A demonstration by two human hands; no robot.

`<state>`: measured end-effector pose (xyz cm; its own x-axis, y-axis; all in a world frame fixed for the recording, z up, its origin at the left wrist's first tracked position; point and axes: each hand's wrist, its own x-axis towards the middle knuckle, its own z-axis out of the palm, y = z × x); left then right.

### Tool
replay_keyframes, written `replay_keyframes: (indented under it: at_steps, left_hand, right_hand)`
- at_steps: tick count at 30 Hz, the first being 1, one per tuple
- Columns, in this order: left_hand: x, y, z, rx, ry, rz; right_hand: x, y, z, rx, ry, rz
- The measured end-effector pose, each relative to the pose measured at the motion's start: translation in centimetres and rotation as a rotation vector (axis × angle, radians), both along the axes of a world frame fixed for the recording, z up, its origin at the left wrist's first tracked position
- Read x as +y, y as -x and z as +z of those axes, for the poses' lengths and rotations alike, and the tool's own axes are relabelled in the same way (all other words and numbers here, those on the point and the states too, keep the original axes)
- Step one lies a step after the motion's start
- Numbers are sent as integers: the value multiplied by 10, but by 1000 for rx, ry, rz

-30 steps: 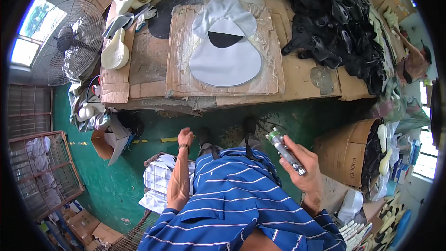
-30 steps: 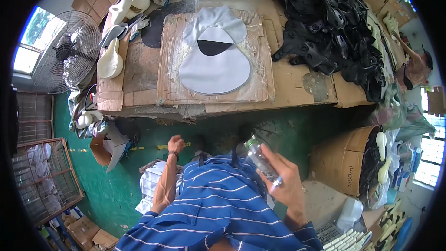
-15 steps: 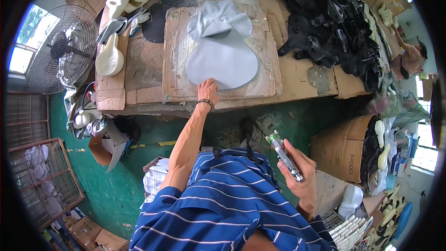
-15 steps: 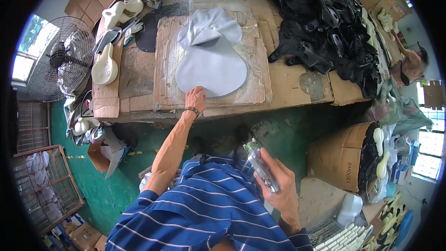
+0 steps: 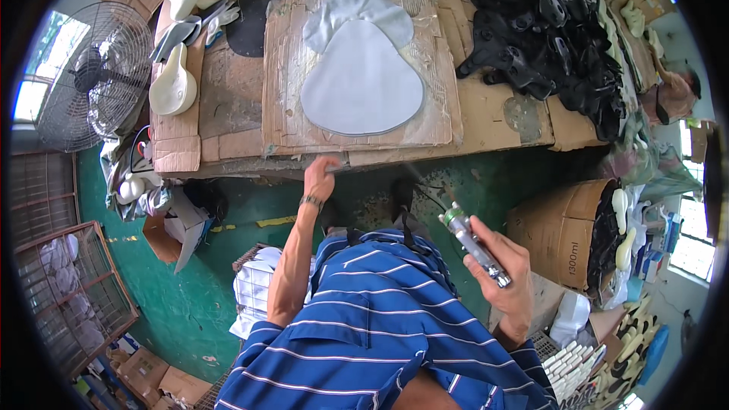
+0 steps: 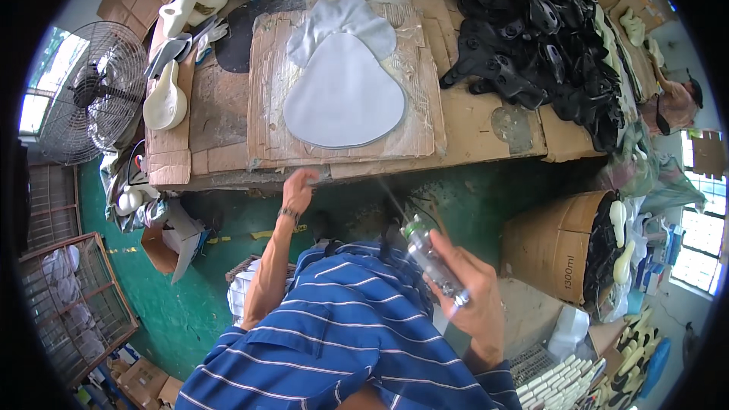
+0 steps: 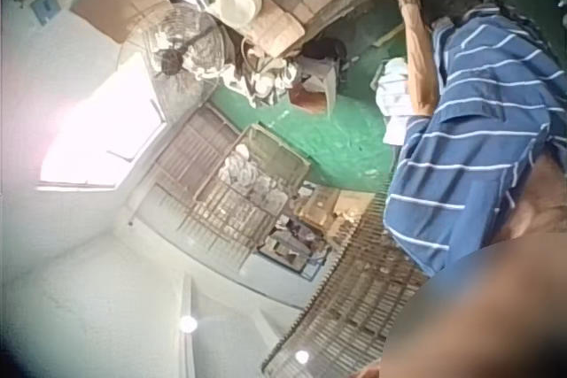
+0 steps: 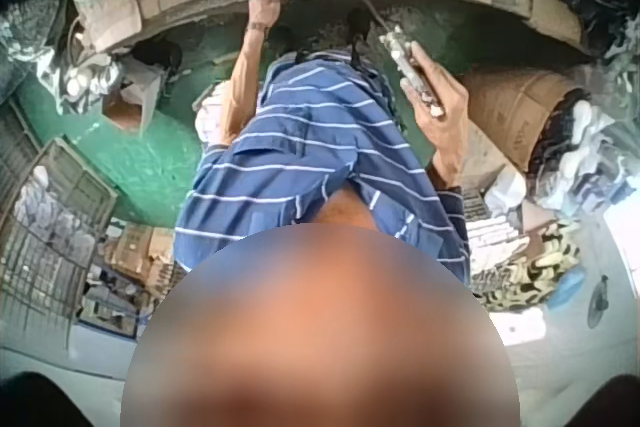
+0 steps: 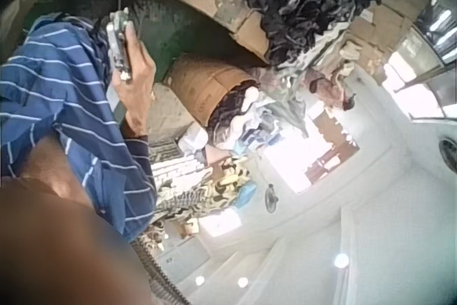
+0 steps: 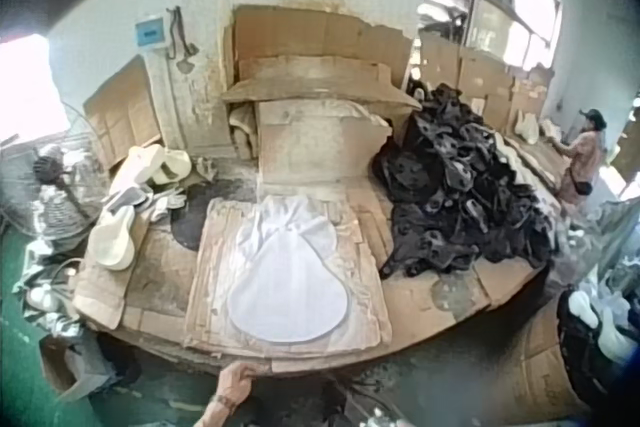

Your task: Applying spray adhesive to foam pads and assembling components on a workbench.

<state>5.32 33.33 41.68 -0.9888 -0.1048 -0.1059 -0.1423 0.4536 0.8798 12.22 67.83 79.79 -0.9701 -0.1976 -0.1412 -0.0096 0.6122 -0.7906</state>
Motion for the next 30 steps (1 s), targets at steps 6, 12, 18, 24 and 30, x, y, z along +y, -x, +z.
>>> replay_keyframes:
  at_steps: [6, 12, 18, 24, 30]
  left_hand:
    - [-58, -127, -74, -470, 116, 140]
    - [-94, -251, -155, -1072, -162, 428]
    - [-94, -270, -172, -931, -131, 297]
    - [-82, -191, -145, -856, -226, 458]
    - [-75, -144, -127, -792, -346, 398]
  right_hand:
    - [-8, 16, -7, 168, 26, -105]
    - [-5, 13, -1, 108, -17, -60]
    - [4, 3, -2, 52, -41, -116]
    - [10, 5, 2, 37, -32, -90]
    - [-20, 20, -3, -53, 143, 62]
